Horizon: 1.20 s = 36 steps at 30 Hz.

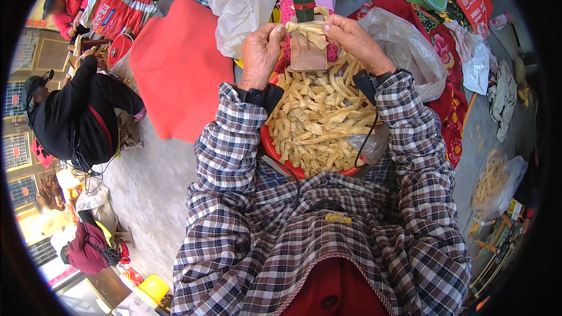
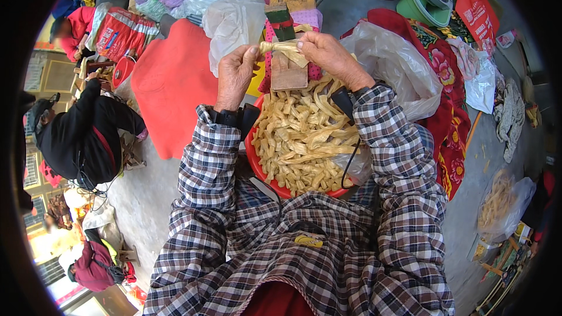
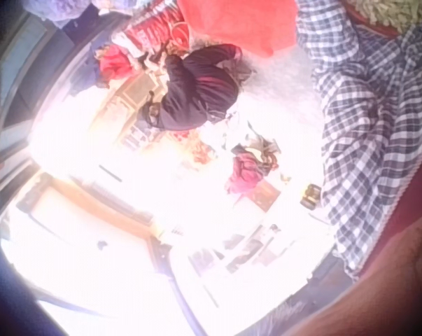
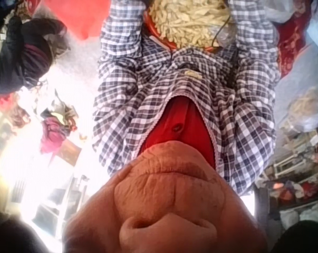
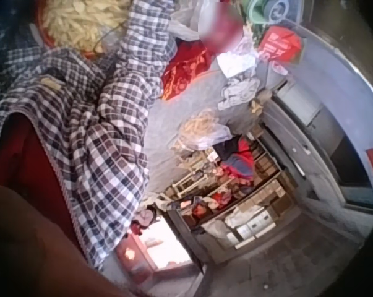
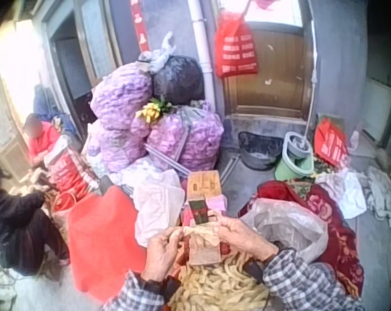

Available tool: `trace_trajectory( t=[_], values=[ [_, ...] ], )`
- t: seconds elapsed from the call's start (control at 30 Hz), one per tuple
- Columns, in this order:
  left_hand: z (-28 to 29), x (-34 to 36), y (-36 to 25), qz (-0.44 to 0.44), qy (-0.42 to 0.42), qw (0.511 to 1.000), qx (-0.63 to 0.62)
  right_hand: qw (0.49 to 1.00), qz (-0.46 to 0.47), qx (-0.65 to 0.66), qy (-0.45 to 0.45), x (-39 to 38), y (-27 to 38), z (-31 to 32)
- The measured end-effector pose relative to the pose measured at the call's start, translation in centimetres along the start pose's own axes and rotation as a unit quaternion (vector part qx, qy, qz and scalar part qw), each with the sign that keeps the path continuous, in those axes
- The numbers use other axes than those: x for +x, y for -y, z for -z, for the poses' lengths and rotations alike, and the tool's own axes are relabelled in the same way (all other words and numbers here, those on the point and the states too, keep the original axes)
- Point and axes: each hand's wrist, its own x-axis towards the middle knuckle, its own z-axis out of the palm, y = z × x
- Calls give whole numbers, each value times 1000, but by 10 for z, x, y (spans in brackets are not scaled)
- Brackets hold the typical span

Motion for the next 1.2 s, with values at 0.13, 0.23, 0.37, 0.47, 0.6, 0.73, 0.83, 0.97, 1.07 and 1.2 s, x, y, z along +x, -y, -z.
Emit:
trace_trajectory(
  t=[0.13, 0.23, 0.37, 0.47, 0.6, 0.73, 0.83, 0.97, 1.07, 1.2],
  values=[
    [-10, 5, 4, -9, -1, 989, -144, 997, 36, -67, -32, 6, -7, -3],
    [-11, 12, 5, -2, 7, 994, -105, 992, 55, -87, -77, 12, -11, -6],
    [-13, 17, 6, -28, -25, 999, -25, 970, 56, -172, -161, 18, -14, -12],
    [-17, 14, 5, 9, -11, 995, 100, 931, -5, -329, -158, 19, -15, -18],
    [-9, 9, 3, 47, 49, 985, 160, 898, -18, -416, -140, 14, -19, -23],
    [11, 3, -1, 62, 233, 970, 24, 930, 5, -343, -135, 10, -21, -19],
    [7, -5, -4, 21, 255, 961, 108, 961, 5, -261, -94, 7, -15, -17],
    [-11, -12, -8, -139, 126, 982, -1, 998, -24, -58, 1, -1, 1, -18],
    [-16, -11, -11, -208, 70, 975, 24, 997, -31, 55, 43, -7, 13, -17],
    [3, -3, -13, -175, -55, 980, 70, 988, -122, 48, 79, -6, 26, -7]
  ],
)
